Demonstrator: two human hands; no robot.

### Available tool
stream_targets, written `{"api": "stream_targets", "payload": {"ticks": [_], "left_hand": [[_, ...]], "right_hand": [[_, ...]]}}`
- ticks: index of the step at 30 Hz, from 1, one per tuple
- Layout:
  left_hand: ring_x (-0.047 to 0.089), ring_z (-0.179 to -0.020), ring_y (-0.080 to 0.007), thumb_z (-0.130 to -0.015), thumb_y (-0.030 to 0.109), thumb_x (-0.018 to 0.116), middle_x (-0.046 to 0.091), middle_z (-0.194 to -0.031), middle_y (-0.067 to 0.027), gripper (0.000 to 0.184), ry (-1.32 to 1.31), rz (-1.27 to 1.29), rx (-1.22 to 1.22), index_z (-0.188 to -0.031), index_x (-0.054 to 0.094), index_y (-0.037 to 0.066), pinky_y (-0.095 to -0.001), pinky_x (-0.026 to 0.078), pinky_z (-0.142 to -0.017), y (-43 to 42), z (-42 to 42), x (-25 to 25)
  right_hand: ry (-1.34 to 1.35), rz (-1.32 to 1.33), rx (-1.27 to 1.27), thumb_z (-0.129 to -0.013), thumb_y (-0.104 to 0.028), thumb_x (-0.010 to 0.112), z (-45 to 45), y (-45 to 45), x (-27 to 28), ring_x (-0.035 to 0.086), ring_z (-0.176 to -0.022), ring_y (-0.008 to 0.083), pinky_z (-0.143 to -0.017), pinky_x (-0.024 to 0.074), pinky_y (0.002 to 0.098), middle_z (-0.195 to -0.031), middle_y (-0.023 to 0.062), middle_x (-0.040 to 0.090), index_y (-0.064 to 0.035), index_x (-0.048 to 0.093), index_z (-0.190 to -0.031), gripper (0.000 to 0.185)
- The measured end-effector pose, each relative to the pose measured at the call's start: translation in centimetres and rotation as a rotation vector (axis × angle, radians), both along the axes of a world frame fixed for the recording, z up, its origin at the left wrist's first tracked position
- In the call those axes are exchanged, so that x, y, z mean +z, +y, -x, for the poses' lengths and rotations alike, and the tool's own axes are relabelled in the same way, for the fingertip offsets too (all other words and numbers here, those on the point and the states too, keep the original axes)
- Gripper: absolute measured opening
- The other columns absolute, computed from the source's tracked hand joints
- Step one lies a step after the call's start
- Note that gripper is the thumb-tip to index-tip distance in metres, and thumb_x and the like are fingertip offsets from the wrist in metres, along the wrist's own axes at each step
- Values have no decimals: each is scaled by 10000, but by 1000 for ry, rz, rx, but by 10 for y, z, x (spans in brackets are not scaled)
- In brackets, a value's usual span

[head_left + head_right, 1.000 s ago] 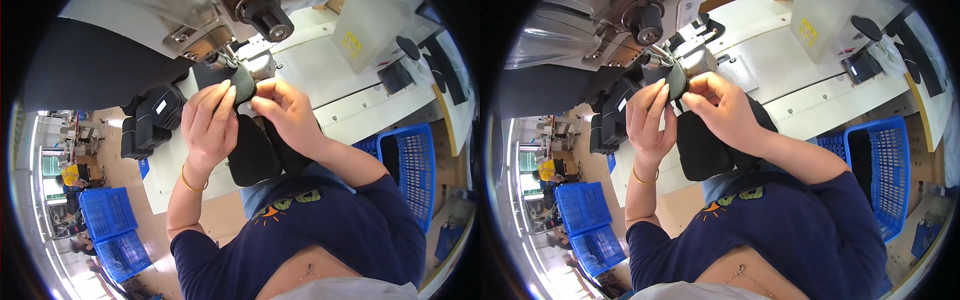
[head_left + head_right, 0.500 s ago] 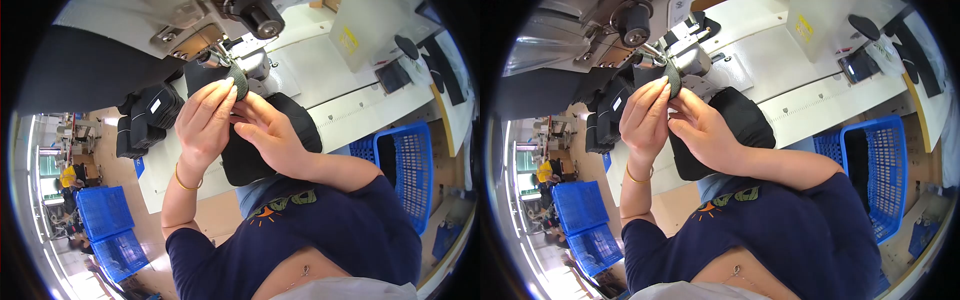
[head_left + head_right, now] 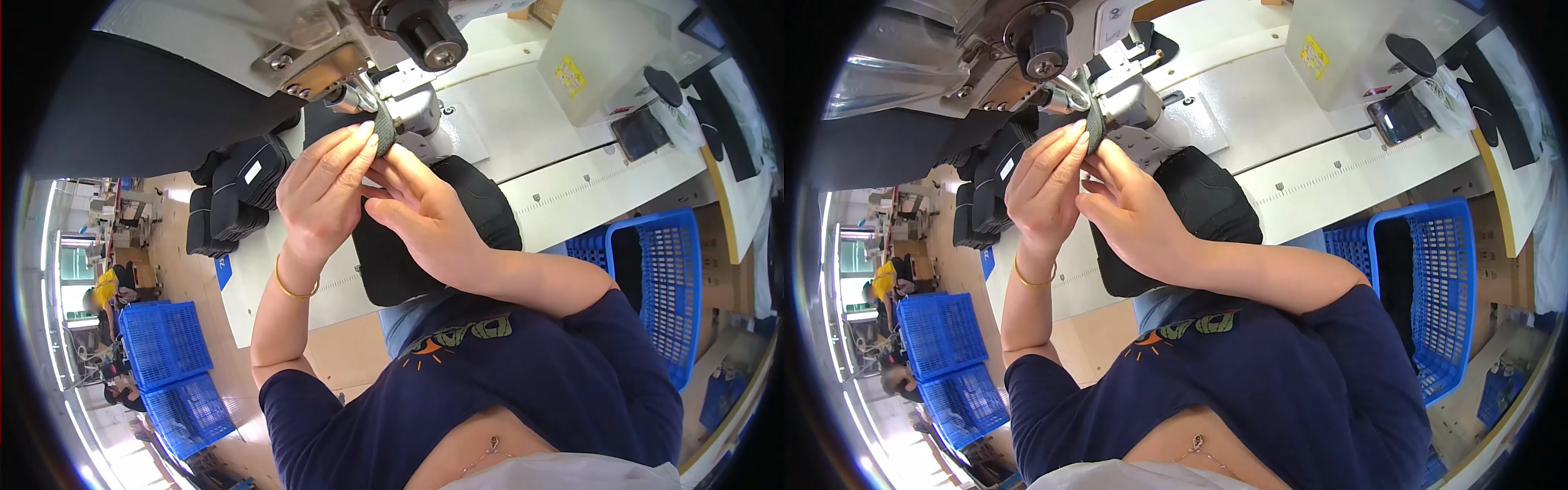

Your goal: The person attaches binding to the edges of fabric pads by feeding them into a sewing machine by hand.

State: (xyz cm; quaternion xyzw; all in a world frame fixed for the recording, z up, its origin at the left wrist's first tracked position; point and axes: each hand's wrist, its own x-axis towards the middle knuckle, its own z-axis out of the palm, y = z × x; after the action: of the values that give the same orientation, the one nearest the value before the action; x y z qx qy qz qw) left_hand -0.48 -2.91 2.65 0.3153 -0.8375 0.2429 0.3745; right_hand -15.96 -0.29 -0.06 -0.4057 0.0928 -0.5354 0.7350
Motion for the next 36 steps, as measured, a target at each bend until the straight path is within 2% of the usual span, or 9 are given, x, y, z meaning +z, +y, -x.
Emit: {"api": "stream_targets", "payload": {"ticks": [7, 16, 22, 23, 26, 29, 32, 36], "left_hand": [[708, -958, -278, -632, 40, 707, 727, -1040, -125, 354, 19, -2, 3, -979, 740, -23, -346, 595, -800, -6, -2, 0], [704, -950, -272, -626, 47, 676, 715, -1008, -113, 388, -10, 79, 99, -1003, 731, -22, -350, 579, -785, -8, 3, -4], [682, -896, -258, -651, 87, 656, 695, -979, -115, 357, -83, 66, 196, -983, 713, -33, -339, 567, -732, -4, 12, 2], [675, -887, -255, -655, 87, 653, 692, -974, -114, 351, -99, 58, 214, -980, 709, -34, -337, 563, -721, -3, 13, 4], [663, -819, -258, -690, -43, 686, 687, -938, -110, 295, -101, -4, 243, -985, 701, -35, -348, 553, -682, 2, 20, 13], [651, -790, -251, -719, -45, 688, 681, -906, -103, 243, -80, -51, 266, -961, 694, -26, -347, 542, -673, 4, 24, 17], [608, -773, -253, -682, 5, 680, 649, -863, -93, 235, -34, -108, 267, -915, 692, -16, -352, 524, -652, 4, 26, 21], [605, -741, -285, -749, -13, 666, 640, -823, -113, 142, 84, -241, 274, -889, 690, -8, -380, 514, -653, 5, 30, 26]], "right_hand": [[-60, -45, 26, -892, 54, 505, -7, -4, 1, 406, -1374, 193, -1106, 363, 307, -1439, 162, 450, 59, 354, -1424, 553], [-43, -67, 32, -893, 74, 509, -8, -3, 1, 402, -1377, 200, -1128, 338, 322, -1476, 144, 413, 39, 287, -1493, 641], [7, -61, -3, -924, 27, 489, -4, -3, 5, 428, -1362, 203, -1132, 335, 319, -1453, 144, 447, 51, 318, -1483, 585], [16, -50, -16, -939, 4, 483, -3, -3, 5, 438, -1349, 196, -1127, 339, 313, -1442, 144, 458, 54, 329, -1478, 563], [55, -26, -58, -977, -62, 470, -2, -3, 3, 463, -1305, 170, -1106, 354, 296, -1408, 140, 489, 62, 363, -1462, 511], [118, -16, -94, -1002, -112, 469, 0, -4, 2, 487, -1245, 140, -1067, 382, 283, -1367, 129, 520, 66, 400, -1442, 479], [201, 0, -129, -1010, -140, 476, 3, -4, 2, 515, -1176, 125, -1014, 414, 276, -1310, 118, 561, 66, 433, -1419, 460], [293, 59, -188, -998, -143, 496, 4, -7, -6, 560, -1080, 129, -943, 447, 275, -1202, 131, 618, 67, 459, -1389, 445]]}}
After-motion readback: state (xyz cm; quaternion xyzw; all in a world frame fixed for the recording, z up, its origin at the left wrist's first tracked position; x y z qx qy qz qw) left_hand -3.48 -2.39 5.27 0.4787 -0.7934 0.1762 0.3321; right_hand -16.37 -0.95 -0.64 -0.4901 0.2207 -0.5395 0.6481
